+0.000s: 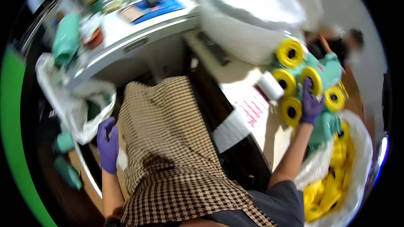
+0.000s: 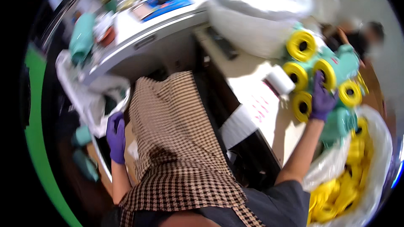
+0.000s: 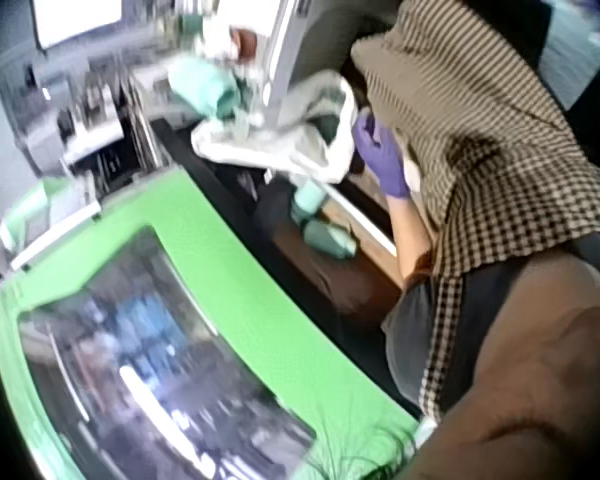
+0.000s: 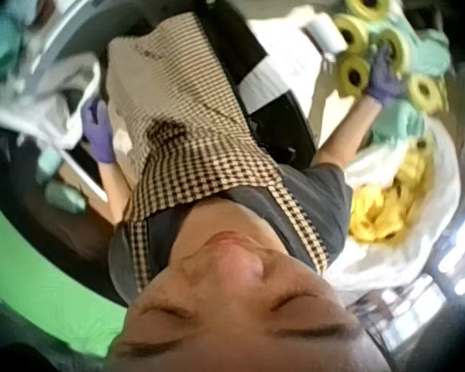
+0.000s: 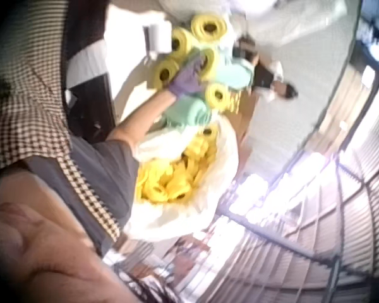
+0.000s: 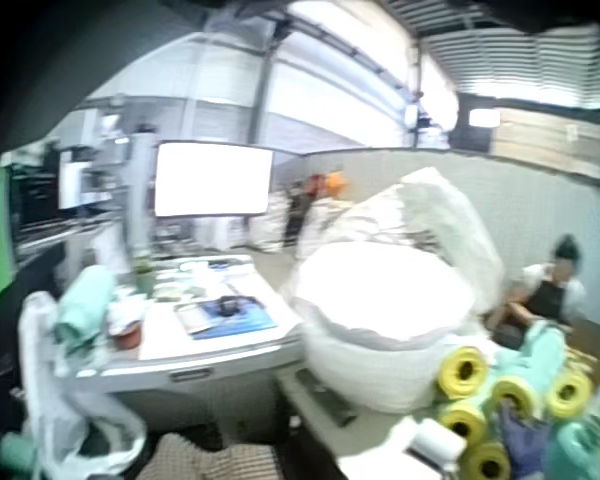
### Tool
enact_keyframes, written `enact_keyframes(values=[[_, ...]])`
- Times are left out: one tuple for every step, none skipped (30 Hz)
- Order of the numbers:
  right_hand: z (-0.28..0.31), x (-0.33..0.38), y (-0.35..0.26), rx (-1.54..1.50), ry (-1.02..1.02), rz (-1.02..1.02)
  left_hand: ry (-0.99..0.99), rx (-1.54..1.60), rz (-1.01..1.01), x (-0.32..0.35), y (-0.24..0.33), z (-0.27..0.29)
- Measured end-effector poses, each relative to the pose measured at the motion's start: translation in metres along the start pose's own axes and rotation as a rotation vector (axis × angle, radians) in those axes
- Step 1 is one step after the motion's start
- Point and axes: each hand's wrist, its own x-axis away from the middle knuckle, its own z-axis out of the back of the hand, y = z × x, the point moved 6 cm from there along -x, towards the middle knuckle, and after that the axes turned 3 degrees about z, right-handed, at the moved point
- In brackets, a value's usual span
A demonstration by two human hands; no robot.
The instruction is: The person sits on the floor and repeatedly assembles light green plastic containers with yellow lids. They pick up a container, insert a small green part, apply a label, and screw on a yellow lid before placing the finished unit aside. The process is repeated for multiple units.
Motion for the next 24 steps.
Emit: enact_keyframes(values=[[-0.019,0.02,0.03,0.046,-0.011,-0.023,0.044,-0.079,-0.007,0.007,-0.01,0.014],[-0.047,0.057,0.082,0.327,0.148,0.17,0.093,-0.159,-0.001,0.021,-0.026,0.03],[-0.031,0.057,0.101,0.53,-0.111,0.105,0.1,-0.161,0.043,0.03,-0.052,0.035],[-0.038,0.072,0.148,0.714,-0.349,0.017,0.106,-0.171,0.078,0.038,-0.08,0.04],[-0.036,0.083,0.195,1.072,-0.519,0.049,0.1,-0.075,0.209,0.05,-0.106,0.042],[-0.033,0.1,0.245,1.408,-0.705,0.099,0.101,0.019,0.328,0.063,-0.129,0.039],[-0.052,0.13,0.298,1.539,-0.957,0.214,0.122,0.041,0.323,0.081,-0.147,0.041],[-0.071,0.162,0.342,1.647,-1.198,0.368,0.096,-0.338,-0.043,0.087,-0.134,0.041],[-0.066,0.17,0.372,1.694,-1.32,0.397,0.033,-0.051,0.333,0.083,-0.128,0.04],[-0.053,0.173,0.398,1.711,-1.443,0.458,0.011,-0.19,0.139,0.084,-0.109,0.044],[-0.037,0.162,0.413,1.607,-1.396,0.233,0.019,-0.326,-0.053,0.089,-0.092,0.049],[-0.023,0.15,0.428,1.502,-1.347,0.022,0.052,0.038,0.121,0.1,-0.117,0.058],[-0.037,0.145,0.435,1.635,-1.388,0.05,0.156,0.42,0.272,0.116,-0.143,0.068],[-0.049,0.13,0.427,1.786,-1.409,0.079,0.167,0.063,0.175,0.119,-0.118,0.073],[-0.051,0.12,0.424,1.919,-1.467,0.303,0.22,0.082,0.273,0.136,-0.15,0.091],[-0.048,0.108,0.419,2.064,-1.494,0.55,0.219,0.636,0.378,0.14,-0.176,0.102],[-0.033,0.092,0.418,2.288,-1.448,0.544,0.3,1.182,0.493,0.146,-0.2,0.113],[-0.019,0.079,0.412,2.519,-1.385,0.538,0.381,1.228,0.557,0.143,-0.214,0.127],[-0.003,0.069,0.403,2.752,-1.298,0.524,0.546,1.045,0.628,0.143,-0.23,0.146],[0.008,0.074,0.397,2.809,-1.361,0.537,0.702,0.853,0.688,0.136,-0.234,0.164],[0.015,0.082,0.394,2.848,-1.449,0.557,0.721,0.777,0.626,0.13,-0.252,0.187],[0.021,0.09,0.393,2.883,-1.545,0.576,0.743,0.7,0.566,0.127,-0.28,0.212],[0.013,0.101,0.391,2.76,-1.522,0.605,0.788,0.622,0.553,0.122,-0.302,0.231],[-0.003,0.117,0.39,2.628,-1.501,0.634,0.657,0.184,0.491,0.11,-0.311,0.249]])
